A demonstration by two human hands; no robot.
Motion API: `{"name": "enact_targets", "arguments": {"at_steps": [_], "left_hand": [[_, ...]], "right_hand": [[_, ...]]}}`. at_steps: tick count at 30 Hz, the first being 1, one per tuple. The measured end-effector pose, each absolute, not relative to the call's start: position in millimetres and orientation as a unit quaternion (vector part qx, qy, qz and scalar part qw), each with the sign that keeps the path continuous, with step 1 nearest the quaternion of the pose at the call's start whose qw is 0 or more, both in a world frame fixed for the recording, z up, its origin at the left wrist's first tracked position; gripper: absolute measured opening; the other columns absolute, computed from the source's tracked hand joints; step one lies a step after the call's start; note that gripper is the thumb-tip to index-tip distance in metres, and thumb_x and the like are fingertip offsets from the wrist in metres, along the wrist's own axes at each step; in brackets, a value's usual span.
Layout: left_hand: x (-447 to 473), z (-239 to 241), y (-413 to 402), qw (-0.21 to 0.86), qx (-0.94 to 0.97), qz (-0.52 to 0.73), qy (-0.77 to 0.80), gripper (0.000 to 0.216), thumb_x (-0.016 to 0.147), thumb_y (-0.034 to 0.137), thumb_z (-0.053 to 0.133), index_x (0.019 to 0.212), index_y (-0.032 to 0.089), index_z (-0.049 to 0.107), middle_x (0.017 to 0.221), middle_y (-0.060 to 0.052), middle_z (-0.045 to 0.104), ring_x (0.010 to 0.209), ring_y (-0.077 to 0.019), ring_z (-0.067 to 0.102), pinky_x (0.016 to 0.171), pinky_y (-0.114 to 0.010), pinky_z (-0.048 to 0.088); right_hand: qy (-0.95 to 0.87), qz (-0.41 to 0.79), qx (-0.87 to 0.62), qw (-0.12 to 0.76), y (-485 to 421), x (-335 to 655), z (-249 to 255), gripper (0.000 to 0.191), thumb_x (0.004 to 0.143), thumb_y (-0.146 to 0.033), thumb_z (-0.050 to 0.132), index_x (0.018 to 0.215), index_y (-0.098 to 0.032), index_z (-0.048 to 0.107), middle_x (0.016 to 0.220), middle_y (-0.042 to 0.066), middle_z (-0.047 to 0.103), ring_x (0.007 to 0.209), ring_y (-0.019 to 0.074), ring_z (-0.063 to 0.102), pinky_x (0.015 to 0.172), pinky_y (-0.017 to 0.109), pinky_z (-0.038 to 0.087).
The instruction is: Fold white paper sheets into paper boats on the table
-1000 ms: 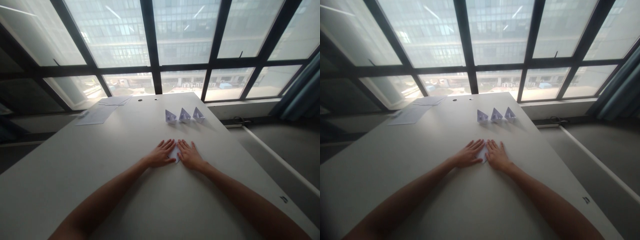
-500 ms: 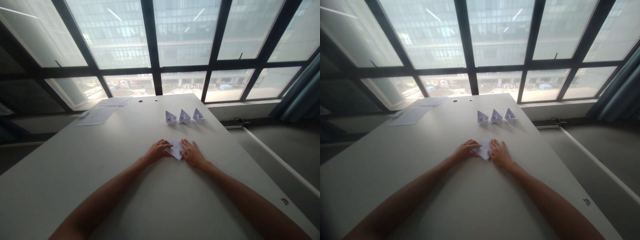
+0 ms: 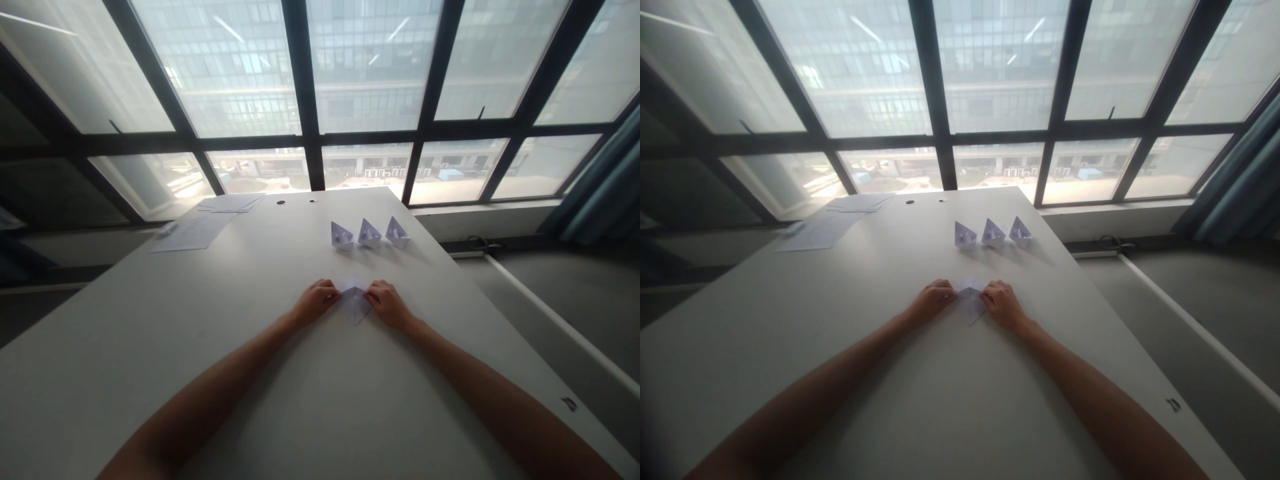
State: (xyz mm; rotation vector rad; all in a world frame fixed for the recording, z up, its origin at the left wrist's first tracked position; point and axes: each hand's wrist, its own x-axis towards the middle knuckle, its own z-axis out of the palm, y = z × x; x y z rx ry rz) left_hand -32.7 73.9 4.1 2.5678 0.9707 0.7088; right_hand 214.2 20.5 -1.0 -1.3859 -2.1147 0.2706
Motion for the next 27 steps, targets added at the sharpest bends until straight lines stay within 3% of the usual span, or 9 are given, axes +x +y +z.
{"name": "enact_targets", "arguments": {"at_steps": [6,14,18,23,27], "left_hand": [[-30,5,70,0.182,0.89,0.239,0.343,0.029,0.096,0.035,0.05,0.088,0.018,0.073,0.086,-0.006,0.066,0.08,-0.0168,0.059,0.075,-0.027,0.045],[-21,8,57,0.157,0.855,0.221,0.442,0.03,0.095,0.031,0.052,0.121,0.024,0.062,0.082,0.0,0.068,0.071,-0.0153,0.061,0.069,-0.025,0.046],[-21,8,54,0.093,0.869,0.226,0.431,0.039,0.093,0.022,0.052,0.132,0.024,0.056,0.099,-0.004,0.068,0.093,-0.0194,0.063,0.087,-0.031,0.049],[-19,7,50,0.079,0.933,0.189,0.296,0.049,0.096,0.011,0.038,0.142,0.028,0.048,0.142,-0.003,0.053,0.132,-0.0181,0.047,0.112,-0.036,0.035],[-17,7,43,0.079,0.955,0.111,0.265,0.051,0.103,0.032,0.034,0.153,0.024,0.03,0.157,-0.005,0.033,0.145,-0.0197,0.028,0.12,-0.04,0.022]], "right_hand": [[-0.766,0.134,-0.53,0.338,24,215,-5,0.025,0.092,-0.028,0.052,0.078,-0.018,0.069,0.078,0.004,0.069,0.076,0.0178,0.061,0.073,0.027,0.04],[-0.729,0.115,-0.603,0.304,22,213,-5,0.018,0.092,-0.026,0.054,0.102,-0.019,0.068,0.087,0.004,0.071,0.082,0.0188,0.062,0.078,0.028,0.042],[-0.736,0.045,-0.619,0.268,18,210,-1,0.02,0.092,-0.023,0.056,0.108,-0.019,0.067,0.1,0.008,0.067,0.095,0.0216,0.059,0.086,0.031,0.04],[-0.767,0.004,-0.608,0.205,12,204,9,0.022,0.095,-0.022,0.05,0.106,-0.022,0.069,0.106,0.009,0.063,0.102,0.0226,0.055,0.09,0.032,0.039],[-0.789,-0.005,-0.59,0.171,4,190,10,0.028,0.097,-0.021,0.044,0.108,-0.022,0.069,0.11,0.01,0.064,0.106,0.0227,0.055,0.094,0.034,0.039]]}}
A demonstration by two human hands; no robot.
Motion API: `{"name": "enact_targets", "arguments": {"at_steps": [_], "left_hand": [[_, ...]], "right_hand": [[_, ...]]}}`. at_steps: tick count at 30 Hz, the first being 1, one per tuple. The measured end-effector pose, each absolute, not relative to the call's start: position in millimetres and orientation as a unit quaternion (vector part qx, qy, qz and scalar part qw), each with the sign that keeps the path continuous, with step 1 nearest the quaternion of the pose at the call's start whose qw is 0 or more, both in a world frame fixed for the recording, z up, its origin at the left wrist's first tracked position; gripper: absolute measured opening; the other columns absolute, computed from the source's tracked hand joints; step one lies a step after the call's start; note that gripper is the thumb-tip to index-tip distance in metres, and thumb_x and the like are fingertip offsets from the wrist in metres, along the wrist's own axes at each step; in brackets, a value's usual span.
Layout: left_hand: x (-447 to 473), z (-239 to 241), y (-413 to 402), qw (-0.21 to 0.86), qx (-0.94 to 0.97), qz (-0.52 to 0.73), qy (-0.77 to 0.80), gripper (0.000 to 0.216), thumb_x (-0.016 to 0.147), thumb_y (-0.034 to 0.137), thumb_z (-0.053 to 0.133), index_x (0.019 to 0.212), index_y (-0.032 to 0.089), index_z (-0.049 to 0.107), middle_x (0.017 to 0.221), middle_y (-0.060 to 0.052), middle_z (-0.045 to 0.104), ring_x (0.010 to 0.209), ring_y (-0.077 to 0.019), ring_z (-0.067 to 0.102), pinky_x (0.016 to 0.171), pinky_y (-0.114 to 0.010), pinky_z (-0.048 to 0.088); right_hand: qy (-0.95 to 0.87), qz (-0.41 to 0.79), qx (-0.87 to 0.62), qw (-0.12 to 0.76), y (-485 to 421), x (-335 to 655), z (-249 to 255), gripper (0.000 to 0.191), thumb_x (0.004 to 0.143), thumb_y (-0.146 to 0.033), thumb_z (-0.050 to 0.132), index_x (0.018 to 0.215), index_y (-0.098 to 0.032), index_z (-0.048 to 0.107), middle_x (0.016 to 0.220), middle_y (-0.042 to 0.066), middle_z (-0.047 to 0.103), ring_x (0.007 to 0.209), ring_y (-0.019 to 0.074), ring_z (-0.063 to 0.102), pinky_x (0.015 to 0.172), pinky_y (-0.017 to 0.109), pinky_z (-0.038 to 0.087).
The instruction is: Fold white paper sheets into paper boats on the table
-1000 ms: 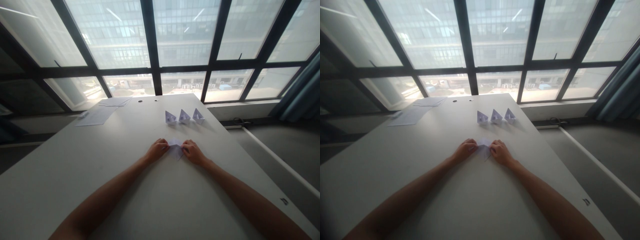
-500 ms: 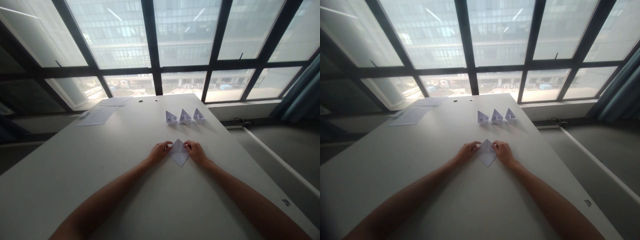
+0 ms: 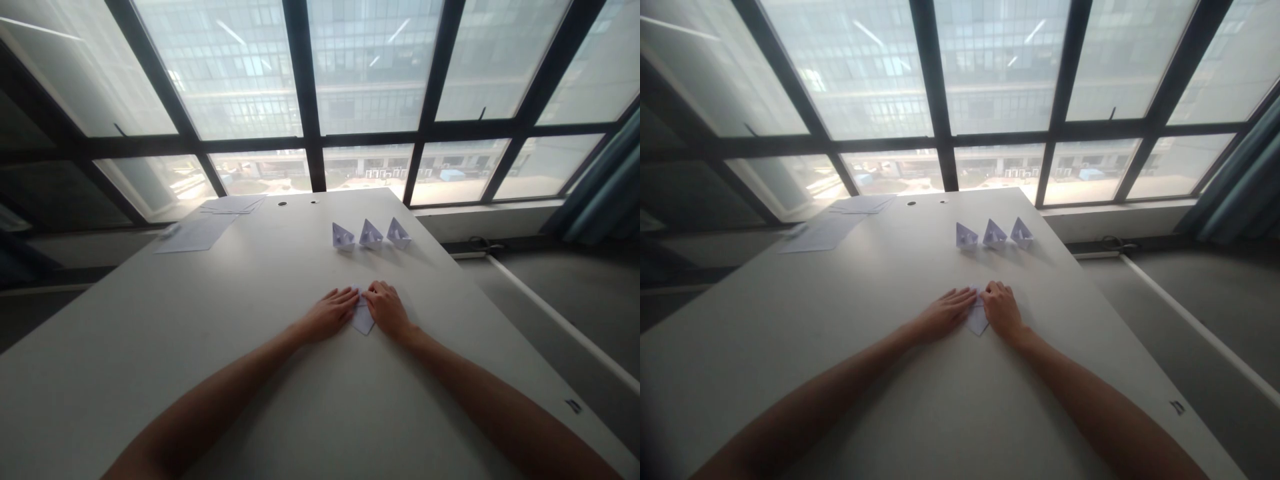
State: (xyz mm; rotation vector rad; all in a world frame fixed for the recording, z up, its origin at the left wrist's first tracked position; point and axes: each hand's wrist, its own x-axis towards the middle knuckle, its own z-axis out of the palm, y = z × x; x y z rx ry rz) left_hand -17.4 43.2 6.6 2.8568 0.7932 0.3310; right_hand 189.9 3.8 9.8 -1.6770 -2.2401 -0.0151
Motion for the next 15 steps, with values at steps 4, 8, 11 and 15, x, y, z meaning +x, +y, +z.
{"name": "enact_targets", "arguments": {"at_steps": [4,8,11,15], "left_hand": [[-18,5,38,0.048,0.953,0.067,0.29,0.062,0.103,0.047,0.027,0.157,0.02,0.011,0.161,-0.008,0.016,0.149,-0.021,0.013,0.121,-0.043,0.014],[-19,3,39,0.025,0.95,0.045,0.309,0.066,0.102,0.051,0.022,0.157,0.016,0.009,0.162,-0.011,0.012,0.15,-0.0219,0.009,0.121,-0.043,0.011],[-19,3,39,0.01,0.948,0.039,0.316,0.068,0.102,0.053,0.022,0.156,0.014,0.011,0.161,-0.013,0.014,0.15,-0.0229,0.008,0.12,-0.044,0.012],[-17,3,39,-0.008,0.945,0.043,0.325,0.062,0.103,0.047,0.024,0.155,0.012,0.02,0.16,-0.015,0.018,0.15,-0.0231,0.011,0.12,-0.044,0.016]], "right_hand": [[-0.799,0.015,-0.574,0.178,-7,173,-2,0.046,0.101,-0.03,0.032,0.139,-0.01,0.05,0.142,0.016,0.051,0.131,0.0247,0.043,0.111,0.039,0.029],[-0.827,0.043,-0.546,0.127,-11,168,-9,0.068,0.101,-0.048,0.023,0.15,-0.001,0.029,0.158,0.019,0.025,0.148,0.0282,0.017,0.119,0.049,0.011],[-0.839,0.057,-0.53,0.113,-13,169,-8,0.077,0.099,-0.059,0.019,0.152,-0.003,0.025,0.159,0.018,0.018,0.149,0.0273,0.011,0.12,0.05,0.006],[-0.847,0.068,-0.515,0.113,-18,167,-7,0.086,0.096,-0.066,0.02,0.153,-0.003,0.022,0.16,0.017,0.013,0.149,0.0282,0.009,0.12,0.052,0.004]]}}
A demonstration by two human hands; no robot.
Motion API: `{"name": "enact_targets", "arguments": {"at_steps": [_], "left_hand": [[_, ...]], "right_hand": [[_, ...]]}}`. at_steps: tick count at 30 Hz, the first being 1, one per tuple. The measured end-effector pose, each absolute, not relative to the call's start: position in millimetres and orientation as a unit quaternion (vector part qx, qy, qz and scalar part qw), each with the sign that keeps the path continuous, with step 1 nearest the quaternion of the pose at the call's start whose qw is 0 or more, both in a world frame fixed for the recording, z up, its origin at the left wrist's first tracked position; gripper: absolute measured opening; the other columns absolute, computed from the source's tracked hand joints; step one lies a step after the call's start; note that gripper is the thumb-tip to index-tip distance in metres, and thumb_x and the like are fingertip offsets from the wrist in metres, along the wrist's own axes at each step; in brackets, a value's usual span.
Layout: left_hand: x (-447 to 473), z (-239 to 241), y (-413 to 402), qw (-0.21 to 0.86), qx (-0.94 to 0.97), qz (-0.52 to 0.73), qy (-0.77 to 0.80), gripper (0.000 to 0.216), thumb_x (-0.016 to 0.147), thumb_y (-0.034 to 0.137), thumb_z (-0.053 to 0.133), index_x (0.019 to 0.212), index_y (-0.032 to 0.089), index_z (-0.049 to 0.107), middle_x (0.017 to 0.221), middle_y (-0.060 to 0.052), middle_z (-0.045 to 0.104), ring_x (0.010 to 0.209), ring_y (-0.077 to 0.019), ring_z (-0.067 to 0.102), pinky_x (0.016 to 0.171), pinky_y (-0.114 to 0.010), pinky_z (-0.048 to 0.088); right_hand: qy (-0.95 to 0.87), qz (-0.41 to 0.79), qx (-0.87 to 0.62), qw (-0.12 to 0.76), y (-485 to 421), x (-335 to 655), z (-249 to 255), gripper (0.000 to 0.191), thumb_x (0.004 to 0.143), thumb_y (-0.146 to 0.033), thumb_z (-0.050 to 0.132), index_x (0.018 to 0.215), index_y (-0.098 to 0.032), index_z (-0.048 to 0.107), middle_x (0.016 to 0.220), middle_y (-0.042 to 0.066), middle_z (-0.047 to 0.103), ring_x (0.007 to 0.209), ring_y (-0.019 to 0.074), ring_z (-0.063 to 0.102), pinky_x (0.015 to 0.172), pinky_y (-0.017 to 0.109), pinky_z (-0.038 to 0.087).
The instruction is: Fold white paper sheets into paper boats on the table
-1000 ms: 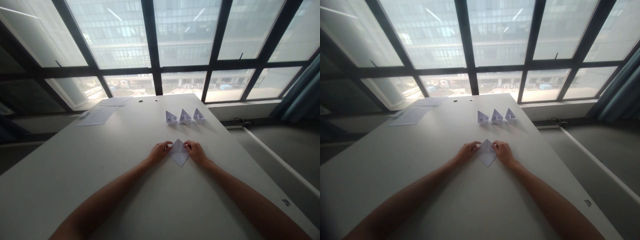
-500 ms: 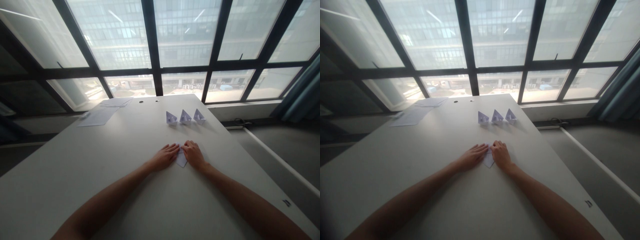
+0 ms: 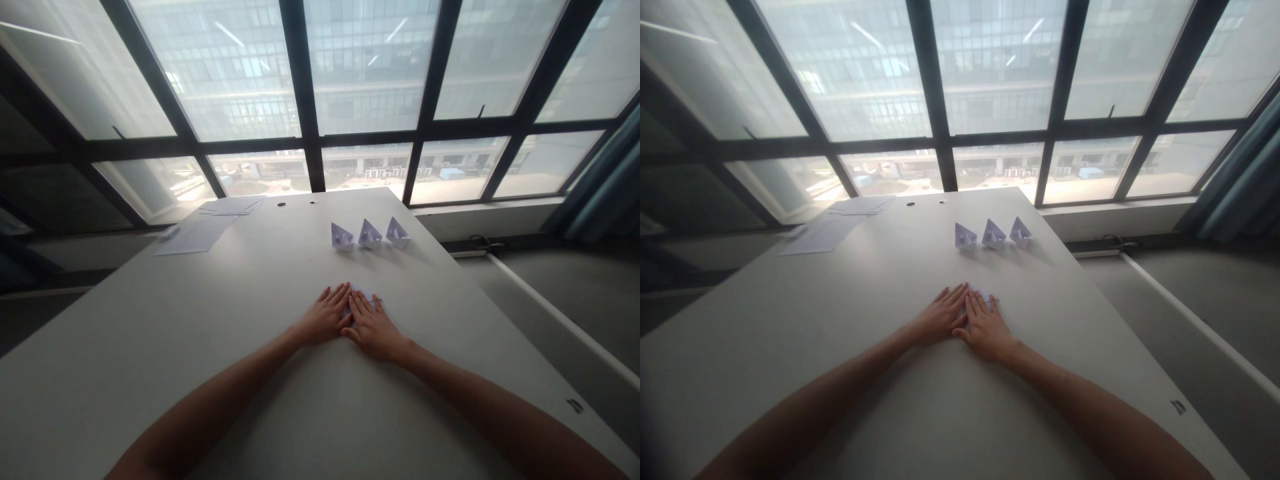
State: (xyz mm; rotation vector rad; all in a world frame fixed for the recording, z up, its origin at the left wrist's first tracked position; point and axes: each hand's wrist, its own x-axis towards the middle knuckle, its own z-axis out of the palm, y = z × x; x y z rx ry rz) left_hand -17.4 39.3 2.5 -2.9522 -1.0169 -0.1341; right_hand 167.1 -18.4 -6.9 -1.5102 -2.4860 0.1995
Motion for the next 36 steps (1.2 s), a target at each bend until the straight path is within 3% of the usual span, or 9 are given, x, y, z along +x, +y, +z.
{"name": "enact_targets", "arguments": {"at_steps": [7,11,18,25,31,36], "left_hand": [[-13,4,36,0.013,-0.939,-0.076,-0.334,0.06,0.099,0.031,0.036,0.154,0.014,0.022,0.161,-0.013,0.017,0.15,-0.0255,0.008,0.12,-0.049,0.01],[-11,1,35,-0.039,-0.947,-0.078,-0.309,0.072,0.091,0.02,0.041,0.156,0.013,0.01,0.161,-0.014,0.014,0.15,-0.0214,0.009,0.12,-0.042,0.013],[-12,-1,36,-0.034,-0.941,-0.059,-0.331,0.068,0.098,0.037,0.036,0.156,0.011,0.01,0.161,-0.014,0.012,0.15,-0.023,0.009,0.12,-0.041,0.013],[-12,0,34,-0.015,-0.941,-0.044,-0.335,0.073,0.1,0.058,0.021,0.155,0.011,0.017,0.161,-0.014,0.015,0.15,-0.0245,0.009,0.12,-0.044,0.012],[-13,3,33,-0.014,-0.942,-0.044,-0.331,0.073,0.1,0.059,0.02,0.155,0.011,0.017,0.161,-0.016,0.015,0.15,-0.024,0.01,0.12,-0.044,0.012],[-12,5,34,-0.025,-0.944,-0.056,-0.324,0.07,0.1,0.058,0.023,0.156,0.017,0.016,0.161,-0.011,0.017,0.15,-0.024,0.01,0.12,-0.045,0.011]], "right_hand": [[-0.833,0.076,-0.534,0.123,-14,164,-7,0.084,0.096,-0.065,0.023,0.153,-0.003,0.022,0.159,0.019,0.017,0.149,0.0279,0.011,0.119,0.052,0.005],[-0.834,0.074,-0.531,0.129,-6,166,-6,0.073,0.1,-0.056,0.023,0.154,-0.007,0.019,0.159,0.018,0.018,0.149,0.0261,0.011,0.119,0.051,0.008],[-0.829,0.063,-0.541,0.129,-4,168,-6,0.071,0.1,-0.056,0.019,0.154,-0.009,0.022,0.159,0.016,0.021,0.149,0.0258,0.014,0.119,0.053,0.008],[-0.773,0.037,-0.624,0.108,-4,188,-12,0.072,0.1,-0.053,0.02,0.149,-0.002,0.032,0.157,0.022,0.023,0.148,0.0295,0.016,0.118,0.055,0.006],[-0.706,0.02,-0.696,0.13,1,194,-18,0.076,0.099,-0.052,0.024,0.148,0.006,0.03,0.155,0.027,0.024,0.148,0.0332,0.016,0.118,0.053,0.007],[-0.764,0.022,-0.621,0.174,0,186,-11,0.068,0.102,-0.046,0.017,0.153,-0.002,0.021,0.159,0.018,0.021,0.149,0.0246,0.012,0.119,0.048,0.011]]}}
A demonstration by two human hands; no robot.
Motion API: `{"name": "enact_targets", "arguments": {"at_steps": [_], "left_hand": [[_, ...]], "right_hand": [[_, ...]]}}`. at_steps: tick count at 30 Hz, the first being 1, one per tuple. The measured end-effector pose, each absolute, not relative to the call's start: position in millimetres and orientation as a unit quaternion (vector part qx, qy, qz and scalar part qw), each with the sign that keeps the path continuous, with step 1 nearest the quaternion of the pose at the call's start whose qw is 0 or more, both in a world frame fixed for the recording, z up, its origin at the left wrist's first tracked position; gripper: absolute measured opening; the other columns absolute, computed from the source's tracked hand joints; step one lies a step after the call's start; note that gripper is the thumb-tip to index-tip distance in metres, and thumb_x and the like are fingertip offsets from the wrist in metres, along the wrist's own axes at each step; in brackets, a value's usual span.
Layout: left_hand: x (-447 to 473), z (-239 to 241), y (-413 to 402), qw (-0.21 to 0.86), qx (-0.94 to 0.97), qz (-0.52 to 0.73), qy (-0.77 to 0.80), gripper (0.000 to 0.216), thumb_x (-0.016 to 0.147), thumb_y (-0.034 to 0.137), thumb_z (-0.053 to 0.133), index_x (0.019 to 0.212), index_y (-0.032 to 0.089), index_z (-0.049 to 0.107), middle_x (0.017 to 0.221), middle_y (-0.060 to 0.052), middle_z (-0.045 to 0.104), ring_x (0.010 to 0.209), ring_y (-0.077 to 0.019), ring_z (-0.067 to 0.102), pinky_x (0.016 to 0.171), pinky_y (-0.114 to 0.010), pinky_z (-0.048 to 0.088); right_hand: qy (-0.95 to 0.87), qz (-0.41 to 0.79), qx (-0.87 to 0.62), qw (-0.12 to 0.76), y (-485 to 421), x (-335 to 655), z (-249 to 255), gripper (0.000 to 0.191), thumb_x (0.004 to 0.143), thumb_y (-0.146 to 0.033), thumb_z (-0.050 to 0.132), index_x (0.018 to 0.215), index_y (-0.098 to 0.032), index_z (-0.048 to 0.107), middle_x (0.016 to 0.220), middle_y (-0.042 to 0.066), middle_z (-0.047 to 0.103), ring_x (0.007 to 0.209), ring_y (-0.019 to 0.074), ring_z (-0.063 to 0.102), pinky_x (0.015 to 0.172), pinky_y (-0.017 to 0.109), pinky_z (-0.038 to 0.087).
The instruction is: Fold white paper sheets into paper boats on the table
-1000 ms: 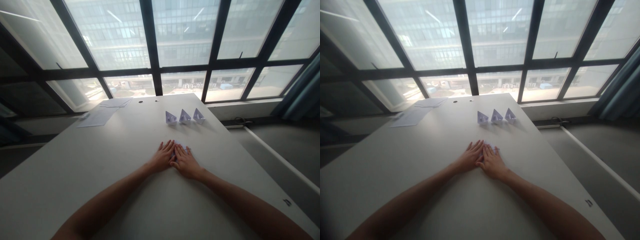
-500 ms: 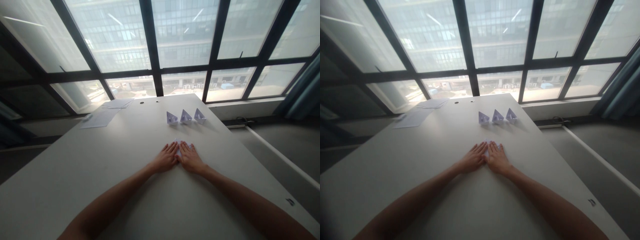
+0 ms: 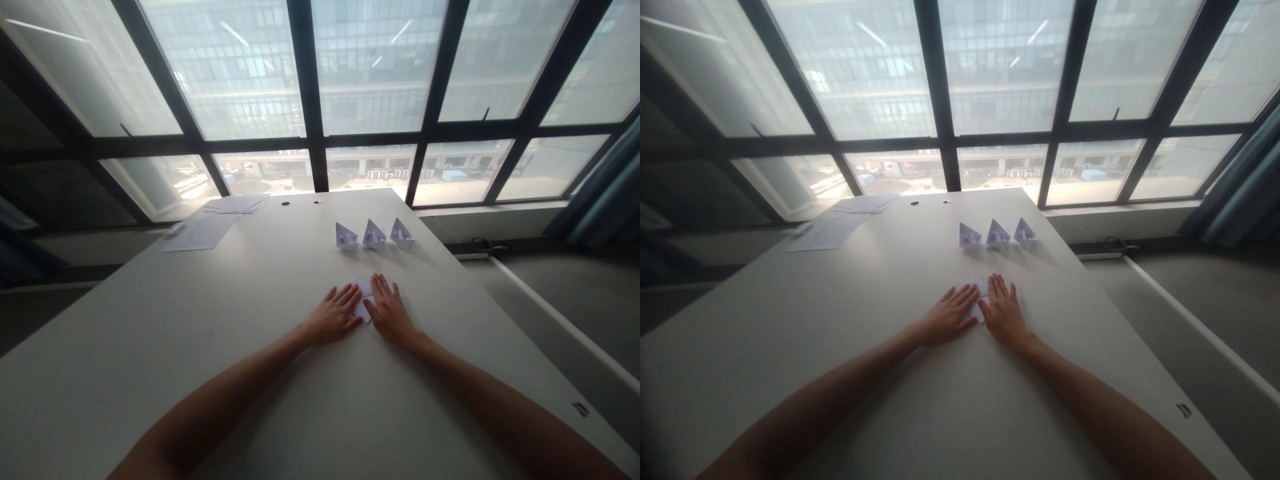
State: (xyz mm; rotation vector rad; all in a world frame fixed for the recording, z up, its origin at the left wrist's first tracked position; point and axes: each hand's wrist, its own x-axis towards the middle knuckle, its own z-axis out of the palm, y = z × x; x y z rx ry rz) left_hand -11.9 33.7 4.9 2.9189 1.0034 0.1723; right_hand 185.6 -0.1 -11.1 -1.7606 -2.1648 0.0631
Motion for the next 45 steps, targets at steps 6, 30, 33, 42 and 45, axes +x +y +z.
{"name": "enact_targets", "arguments": {"at_steps": [6,30,33,42,45], "left_hand": [[-12,3,34,0.031,0.941,0.069,0.33,0.068,0.101,0.055,0.024,0.157,0.018,0.011,0.161,-0.011,0.016,0.15,-0.0232,0.011,0.12,-0.044,0.012],[-12,-4,40,0.089,0.917,0.128,0.368,0.068,0.094,0.051,0.049,0.151,0.018,0.032,0.157,-0.011,0.032,0.145,-0.0246,0.03,0.119,-0.043,0.023],[-13,-5,44,0.098,0.915,0.146,0.363,0.066,0.092,0.048,0.055,0.149,0.018,0.038,0.155,-0.011,0.036,0.143,-0.025,0.033,0.119,-0.042,0.026],[-14,-7,47,0.152,0.908,0.204,0.333,0.053,0.088,0.04,0.065,0.137,0.021,0.056,0.15,-0.01,0.044,0.137,-0.0274,0.042,0.115,-0.041,0.035],[-14,-6,48,0.179,0.887,0.226,0.36,0.051,0.084,0.041,0.071,0.131,0.025,0.062,0.151,-0.011,0.042,0.135,-0.031,0.042,0.113,-0.045,0.036]], "right_hand": [[-0.826,0.051,-0.549,0.119,-2,181,-7,0.065,0.102,-0.048,0.018,0.152,-0.008,0.028,0.158,0.015,0.025,0.148,0.0232,0.018,0.119,0.048,0.011],[-0.763,0.036,-0.606,0.22,5,194,-5,0.05,0.093,-0.036,0.051,0.136,-0.012,0.053,0.142,0.013,0.053,0.13,0.0251,0.044,0.109,0.037,0.032],[-0.732,0.031,-0.635,0.244,6,197,-2,0.039,0.093,-0.034,0.052,0.127,-0.015,0.059,0.128,0.013,0.061,0.118,0.0257,0.051,0.102,0.037,0.037],[-0.661,0.108,-0.688,0.278,13,204,-1,0.033,0.082,-0.029,0.067,0.112,-0.016,0.062,0.099,0.012,0.067,0.092,0.0255,0.063,0.083,0.034,0.045],[-0.639,0.193,-0.652,0.36,18,207,-2,0.028,0.081,-0.027,0.064,0.108,-0.019,0.063,0.081,0.004,0.067,0.075,0.0203,0.063,0.069,0.029,0.045]]}}
